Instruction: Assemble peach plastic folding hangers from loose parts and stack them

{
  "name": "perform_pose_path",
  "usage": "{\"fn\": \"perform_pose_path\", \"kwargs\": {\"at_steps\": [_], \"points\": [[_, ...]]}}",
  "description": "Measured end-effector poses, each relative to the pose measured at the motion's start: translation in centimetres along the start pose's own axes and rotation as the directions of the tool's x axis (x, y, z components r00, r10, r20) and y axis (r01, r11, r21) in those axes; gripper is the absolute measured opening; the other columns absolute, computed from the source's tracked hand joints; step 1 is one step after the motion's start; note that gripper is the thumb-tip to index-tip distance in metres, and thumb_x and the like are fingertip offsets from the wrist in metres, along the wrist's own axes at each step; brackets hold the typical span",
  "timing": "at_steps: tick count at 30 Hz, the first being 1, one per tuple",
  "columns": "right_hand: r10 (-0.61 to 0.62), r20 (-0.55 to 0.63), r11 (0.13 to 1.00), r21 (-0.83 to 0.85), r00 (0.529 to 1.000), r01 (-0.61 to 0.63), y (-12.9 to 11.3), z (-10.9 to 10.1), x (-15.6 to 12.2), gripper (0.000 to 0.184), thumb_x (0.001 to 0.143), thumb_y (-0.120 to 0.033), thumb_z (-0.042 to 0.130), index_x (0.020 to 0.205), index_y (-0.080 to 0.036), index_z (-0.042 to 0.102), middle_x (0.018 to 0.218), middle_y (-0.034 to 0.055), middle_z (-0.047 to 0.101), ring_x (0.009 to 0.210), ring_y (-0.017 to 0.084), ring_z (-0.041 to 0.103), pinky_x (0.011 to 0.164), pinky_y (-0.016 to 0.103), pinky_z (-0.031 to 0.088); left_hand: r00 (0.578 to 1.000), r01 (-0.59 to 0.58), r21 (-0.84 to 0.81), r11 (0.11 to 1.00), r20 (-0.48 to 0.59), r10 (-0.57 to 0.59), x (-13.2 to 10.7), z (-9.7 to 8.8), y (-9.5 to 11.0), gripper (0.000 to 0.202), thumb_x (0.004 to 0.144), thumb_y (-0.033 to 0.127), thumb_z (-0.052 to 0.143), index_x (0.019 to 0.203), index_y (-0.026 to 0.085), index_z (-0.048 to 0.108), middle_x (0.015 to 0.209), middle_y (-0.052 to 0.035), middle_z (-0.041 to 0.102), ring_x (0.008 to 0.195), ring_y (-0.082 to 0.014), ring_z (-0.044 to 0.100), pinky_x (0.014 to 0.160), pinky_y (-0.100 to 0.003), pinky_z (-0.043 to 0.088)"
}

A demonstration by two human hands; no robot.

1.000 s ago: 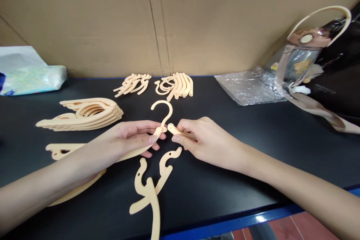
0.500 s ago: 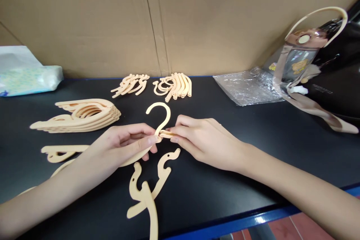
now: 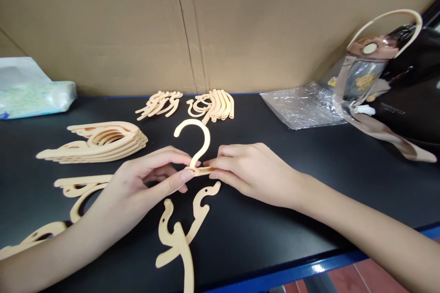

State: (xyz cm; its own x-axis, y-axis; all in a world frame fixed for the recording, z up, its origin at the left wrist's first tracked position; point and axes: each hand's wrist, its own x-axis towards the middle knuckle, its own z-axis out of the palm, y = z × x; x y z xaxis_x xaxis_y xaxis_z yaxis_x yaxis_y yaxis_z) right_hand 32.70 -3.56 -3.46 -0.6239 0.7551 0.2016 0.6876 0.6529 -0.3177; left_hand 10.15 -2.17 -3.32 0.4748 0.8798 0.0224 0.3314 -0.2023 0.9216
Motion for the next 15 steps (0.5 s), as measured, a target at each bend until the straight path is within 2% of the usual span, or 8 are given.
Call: {"fn": "perform_pose_path", "kwargs": {"at_steps": [2,9,15], "points": [[-0.008,0.016,1.0,-0.001,1.0,0.008,-0.15,0.0,0.04,0.027,0.102,-0.031,0.046,0.114,-0.024,0.069,0.1,0.0044,0.07,0.084,0.016,0.068,0.073,0.025,0.052,1.0,0.005,0.004,1.0,0.02,-0.005,0.04,0.02,-0.01,0.018,0.086,0.042,0.066,0.092,0.026,0.073,0.093,0.0024,0.068,0.065,-0.0112,0.063,0.056,-0.021,0.047],[-0.025,0.012,0.999,0.036,1.0,0.025,-0.21,-0.01,-0.05,0.023,0.101,-0.03,0.049,0.109,-0.021,0.068,0.1,0.0034,0.07,0.087,0.016,0.067,0.073,0.024,0.05,0.995,0.054,0.041,0.998,0.077,-0.057,0.2,-0.12,0.41,0.019,0.088,0.042,0.065,0.091,0.026,0.073,0.072,0.0042,0.069,0.061,-0.0115,0.06,0.055,-0.021,0.044],[-0.036,-0.009,0.999,-0.017,0.999,0.036,-0.05,0.12,0.0,0.021,0.101,-0.029,0.049,0.108,-0.023,0.068,0.095,0.0019,0.07,0.085,0.014,0.066,0.069,0.024,0.047,0.991,0.06,0.051,0.997,0.119,-0.066,0.34,-0.17,0.3,0.019,0.089,0.042,0.063,0.095,0.026,0.072,0.078,0.005,0.071,0.064,-0.0115,0.062,0.056,-0.02,0.044]]}}
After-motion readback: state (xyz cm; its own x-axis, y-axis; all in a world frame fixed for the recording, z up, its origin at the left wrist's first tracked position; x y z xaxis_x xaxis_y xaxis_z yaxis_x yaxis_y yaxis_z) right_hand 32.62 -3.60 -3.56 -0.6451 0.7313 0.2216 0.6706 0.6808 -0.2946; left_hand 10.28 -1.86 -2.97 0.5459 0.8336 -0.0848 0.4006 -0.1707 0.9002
